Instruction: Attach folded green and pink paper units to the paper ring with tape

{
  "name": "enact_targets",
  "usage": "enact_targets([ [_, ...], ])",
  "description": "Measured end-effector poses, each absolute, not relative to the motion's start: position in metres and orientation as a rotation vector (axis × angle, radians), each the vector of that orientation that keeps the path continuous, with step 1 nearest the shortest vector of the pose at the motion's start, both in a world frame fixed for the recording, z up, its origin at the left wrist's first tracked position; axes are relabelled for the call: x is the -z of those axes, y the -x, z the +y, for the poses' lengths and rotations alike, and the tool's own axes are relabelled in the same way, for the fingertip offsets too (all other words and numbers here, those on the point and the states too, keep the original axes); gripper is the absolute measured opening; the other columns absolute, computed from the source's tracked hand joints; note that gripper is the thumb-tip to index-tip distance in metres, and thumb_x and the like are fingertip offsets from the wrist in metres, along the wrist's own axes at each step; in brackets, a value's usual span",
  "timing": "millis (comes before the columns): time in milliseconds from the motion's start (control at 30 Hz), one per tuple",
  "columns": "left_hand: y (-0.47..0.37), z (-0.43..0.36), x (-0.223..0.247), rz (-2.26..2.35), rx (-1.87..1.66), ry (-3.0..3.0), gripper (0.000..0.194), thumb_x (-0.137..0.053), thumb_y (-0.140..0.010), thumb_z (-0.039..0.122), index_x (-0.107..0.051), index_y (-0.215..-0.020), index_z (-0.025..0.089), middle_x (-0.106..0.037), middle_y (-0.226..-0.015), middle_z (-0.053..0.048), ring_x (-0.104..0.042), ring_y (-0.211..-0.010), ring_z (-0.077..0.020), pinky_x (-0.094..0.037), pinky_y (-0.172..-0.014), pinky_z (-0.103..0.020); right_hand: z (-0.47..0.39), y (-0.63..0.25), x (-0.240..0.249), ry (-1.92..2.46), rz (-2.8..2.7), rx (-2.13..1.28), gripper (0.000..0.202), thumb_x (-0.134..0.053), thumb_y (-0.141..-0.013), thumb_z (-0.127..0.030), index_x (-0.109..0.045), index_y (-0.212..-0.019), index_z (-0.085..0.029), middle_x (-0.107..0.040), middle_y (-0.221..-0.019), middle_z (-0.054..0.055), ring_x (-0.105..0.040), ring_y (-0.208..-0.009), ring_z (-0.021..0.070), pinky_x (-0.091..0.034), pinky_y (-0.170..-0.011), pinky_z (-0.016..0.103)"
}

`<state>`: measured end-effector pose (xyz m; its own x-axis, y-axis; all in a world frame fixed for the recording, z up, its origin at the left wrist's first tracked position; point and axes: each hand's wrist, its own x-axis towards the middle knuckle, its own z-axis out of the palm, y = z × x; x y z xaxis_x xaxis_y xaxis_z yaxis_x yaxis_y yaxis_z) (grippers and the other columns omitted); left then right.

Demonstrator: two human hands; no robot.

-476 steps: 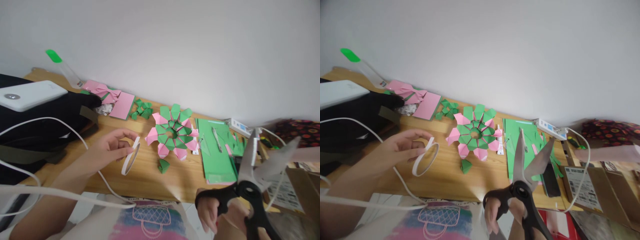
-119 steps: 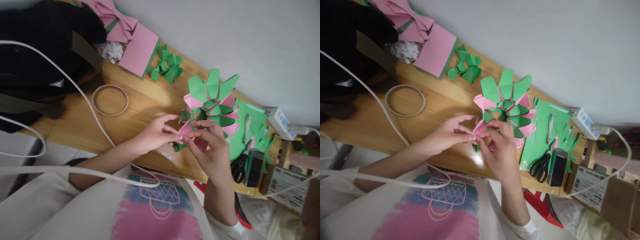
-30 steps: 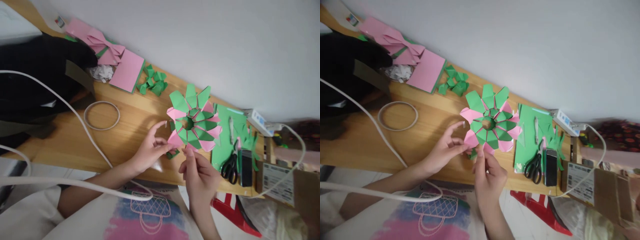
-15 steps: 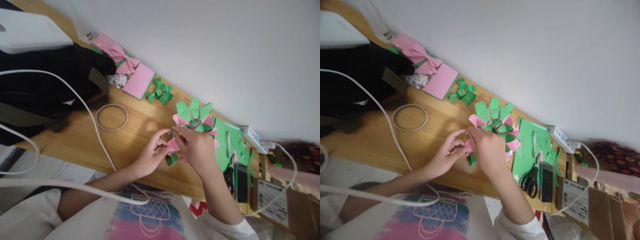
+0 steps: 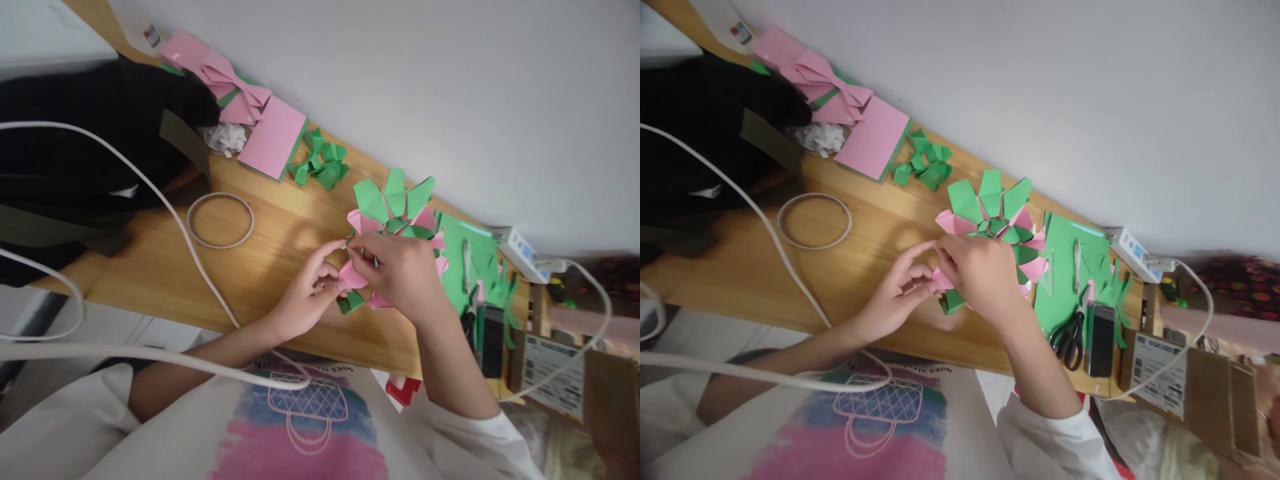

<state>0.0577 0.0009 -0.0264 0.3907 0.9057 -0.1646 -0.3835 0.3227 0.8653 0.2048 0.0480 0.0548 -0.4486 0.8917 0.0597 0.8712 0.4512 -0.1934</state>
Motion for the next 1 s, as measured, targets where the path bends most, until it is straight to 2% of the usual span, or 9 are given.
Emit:
enact_targets([
  [133,-0.056,0.002,0.025,0.76,-0.931,-0.79,0.071,-0.065,-0.086,0.022,-0.029,-0.147,0.022,-0.065,-0.078,0.002,-0.066,-0.076,-0.014,-0.052,-0.079,-0.029,0.05,-0.209,-0.056,1.466,-2.58,-0.291,0.021,-0.054,-0.083,-0.014,-0.066,-0.066,-0.017,-0.057,-0.051,-0.003,-0.048,-0.046,0.0085,-0.027,-0.048,0.022],
  [233,-0.055,0.004,0.024,0.77,-0.905,-0.737,0.072,-0.068,-0.084,0.023,-0.03,-0.145,0.02,-0.066,-0.079,0.002,-0.067,-0.077,-0.0148,-0.053,-0.079,-0.029,0.047,-0.212,-0.06,1.396,-2.429,-0.508,0.018,-0.057,-0.083,-0.012,-0.068,-0.07,-0.017,-0.059,-0.053,-0.004,-0.048,-0.047,0.0074,-0.033,-0.048,0.021],
  [400,-0.055,0.007,0.016,0.78,-0.828,-0.673,0.066,-0.069,-0.081,0.02,-0.035,-0.137,0.017,-0.069,-0.078,0.001,-0.07,-0.078,-0.0161,-0.053,-0.08,-0.03,0.015,-0.214,-0.061,1.491,-1.648,-0.864,0.003,-0.07,-0.08,-0.017,-0.071,-0.081,-0.02,-0.056,-0.052,-0.007,-0.048,-0.044,0.006,-0.038,-0.044,0.018],
  [567,-0.057,0.01,0.012,0.773,-0.722,-0.671,0.064,-0.07,-0.079,0.017,-0.038,-0.136,0.018,-0.072,-0.078,-0.001,-0.072,-0.079,-0.0181,-0.053,-0.075,-0.029,-0.038,-0.204,-0.044,1.57,-0.921,-1.031,0.005,-0.073,-0.08,-0.025,-0.07,-0.079,-0.02,-0.052,-0.049,-0.007,-0.04,-0.038,0.0042,-0.03,-0.035,0.015],
  [733,-0.059,0.01,0.015,0.809,-0.672,-0.714,0.064,-0.072,-0.077,0.019,-0.043,-0.134,0.018,-0.071,-0.077,0.0,-0.07,-0.075,-0.016,-0.051,-0.069,-0.025,-0.062,-0.179,-0.022,1.641,-0.686,-0.973,0.012,-0.076,-0.076,-0.029,-0.069,-0.076,-0.019,-0.052,-0.05,-0.007,-0.041,-0.04,0.0046,-0.031,-0.036,0.016],
  [1000,-0.059,0.009,0.016,0.789,-0.668,-0.722,0.062,-0.069,-0.079,0.014,-0.042,-0.134,0.017,-0.071,-0.077,0.001,-0.067,-0.07,-0.0107,-0.05,-0.064,-0.019,-0.059,-0.168,-0.012,1.867,-0.748,-0.681,0.014,-0.073,-0.078,-0.031,-0.068,-0.074,-0.018,-0.063,-0.057,-0.003,-0.044,-0.041,0.0062,-0.034,-0.038,0.02],
])
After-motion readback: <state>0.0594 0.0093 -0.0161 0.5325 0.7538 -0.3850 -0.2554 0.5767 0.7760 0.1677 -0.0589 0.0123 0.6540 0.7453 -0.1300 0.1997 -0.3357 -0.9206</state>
